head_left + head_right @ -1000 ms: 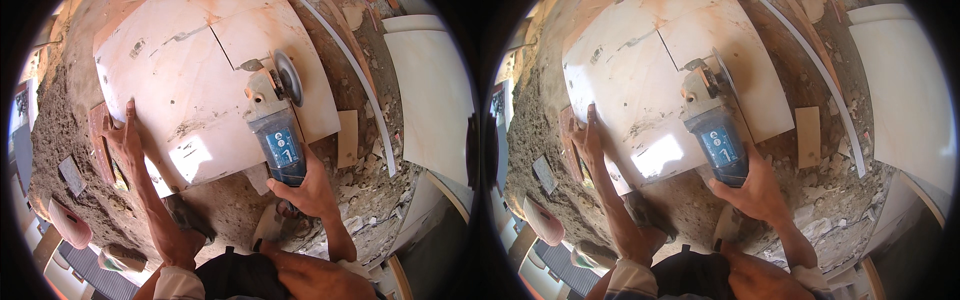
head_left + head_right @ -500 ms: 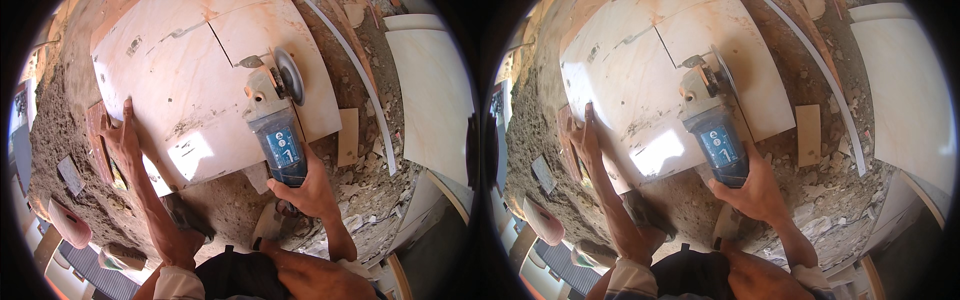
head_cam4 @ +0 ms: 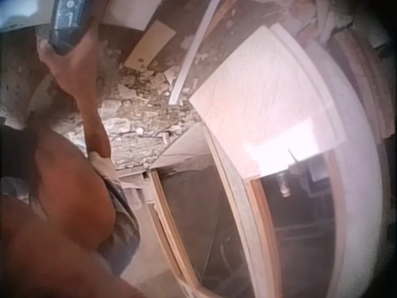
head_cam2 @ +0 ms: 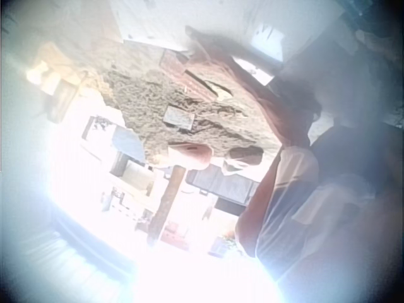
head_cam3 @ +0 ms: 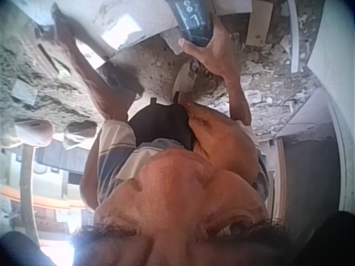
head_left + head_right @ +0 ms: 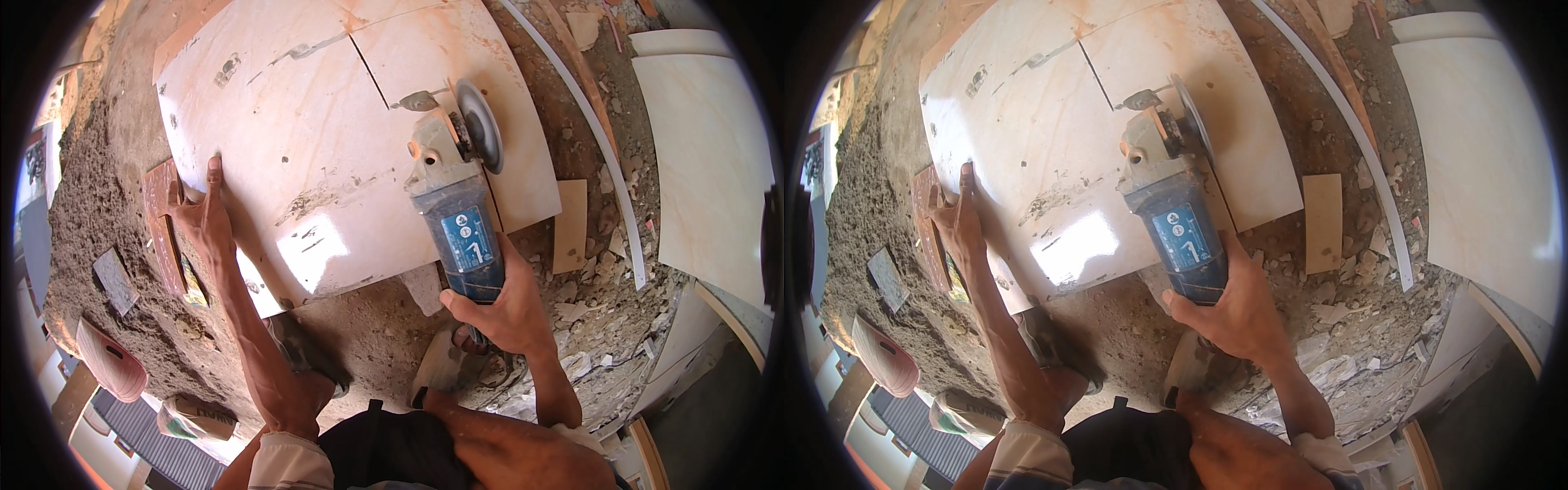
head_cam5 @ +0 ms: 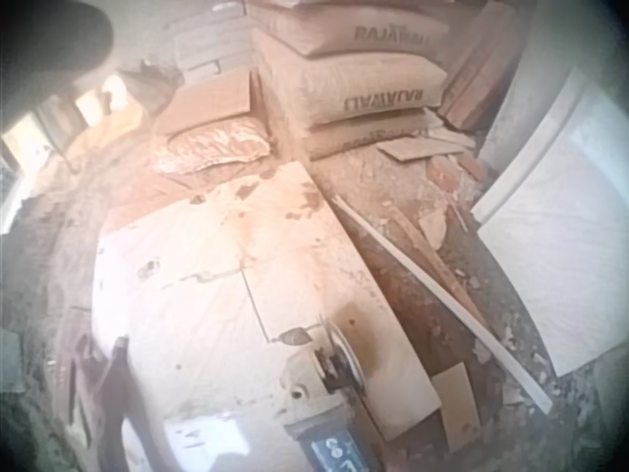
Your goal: The person uses an angle grinder to cut a rectangular notch into a ceramic tile on a dusty floor. They hold the grinder with both hands, following markings on the tile, and later turn the tile over to continue the cut before breaking off the waste section.
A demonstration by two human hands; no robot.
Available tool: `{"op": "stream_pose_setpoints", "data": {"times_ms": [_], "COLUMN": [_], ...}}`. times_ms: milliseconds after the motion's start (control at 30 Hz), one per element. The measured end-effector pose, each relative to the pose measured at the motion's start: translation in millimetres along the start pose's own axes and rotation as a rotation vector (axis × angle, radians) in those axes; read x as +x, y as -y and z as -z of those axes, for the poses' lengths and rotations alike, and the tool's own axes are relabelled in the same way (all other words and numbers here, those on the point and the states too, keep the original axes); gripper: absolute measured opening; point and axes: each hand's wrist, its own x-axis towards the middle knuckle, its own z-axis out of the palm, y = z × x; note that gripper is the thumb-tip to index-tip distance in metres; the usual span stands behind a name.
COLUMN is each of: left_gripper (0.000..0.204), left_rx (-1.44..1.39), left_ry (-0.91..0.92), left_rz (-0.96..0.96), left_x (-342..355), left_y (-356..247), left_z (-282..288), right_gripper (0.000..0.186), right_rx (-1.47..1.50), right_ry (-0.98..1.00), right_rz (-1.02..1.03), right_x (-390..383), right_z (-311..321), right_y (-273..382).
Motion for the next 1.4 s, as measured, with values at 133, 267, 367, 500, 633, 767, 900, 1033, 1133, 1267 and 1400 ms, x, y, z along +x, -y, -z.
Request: {"op": "stream_pose_setpoints", "data": {"times_ms": [133,267,367,500,633,767,900,1033,1133,1267,1400], "left_gripper": [0.117,0.104,0.099,0.102,0.111,0.118,0.122,0.122,0.121,0.118,0.115], "left_rx": [0.030,0.107,0.107,0.117,0.114,0.092,0.056,0.070,0.080,0.086,0.037], "left_ry": [0.007,0.002,-0.020,-0.007,-0.016,-0.026,-0.006,0.002,-0.031,-0.010,0.015], "left_rz": [0.024,0.033,0.000,0.003,0.009,-0.019,-0.086,-0.057,-0.050,-0.030,-0.058], "left_x": [1.4,5.6,4.4,7.1,7.8,6.5,10.7,10.0,9.6,7.6,3.5], "left_y": [-0.5,6.0,7.6,12.3,12.5,11.5,17.4,17.9,17.8,13.5,8.0], "left_z": [0.8,1.8,1.1,2.1,1.1,-0.6,0.0,1.5,-1.7,-0.8,-0.6], "right_gripper": [0.062,0.062,0.062,0.062,0.062,0.062,0.062,0.062,0.063,0.063,0.063], "right_rx": [0.001,-0.005,0.010,0.015,0.015,0.017,0.010,0.006,0.000,-0.007,0.001], "right_ry": [-0.003,0.005,0.013,0.017,0.024,0.026,0.033,0.029,0.028,0.037,0.029], "right_rz": [-0.008,-0.024,-0.019,-0.040,-0.038,-0.035,-0.033,-0.038,-0.046,-0.061,-0.021], "right_x": [0.7,0.2,1.1,0.7,1.5,2.4,2.8,3.4,3.7,5.0,6.1], "right_z": [-0.3,1.0,1.6,2.1,2.9,2.9,3.6,3.4,3.8,4.1,3.8], "right_y": [-1.7,-1.8,0.0,-1.1,-0.5,3.1,2.5,2.2,3.2,2.4,2.8]}}
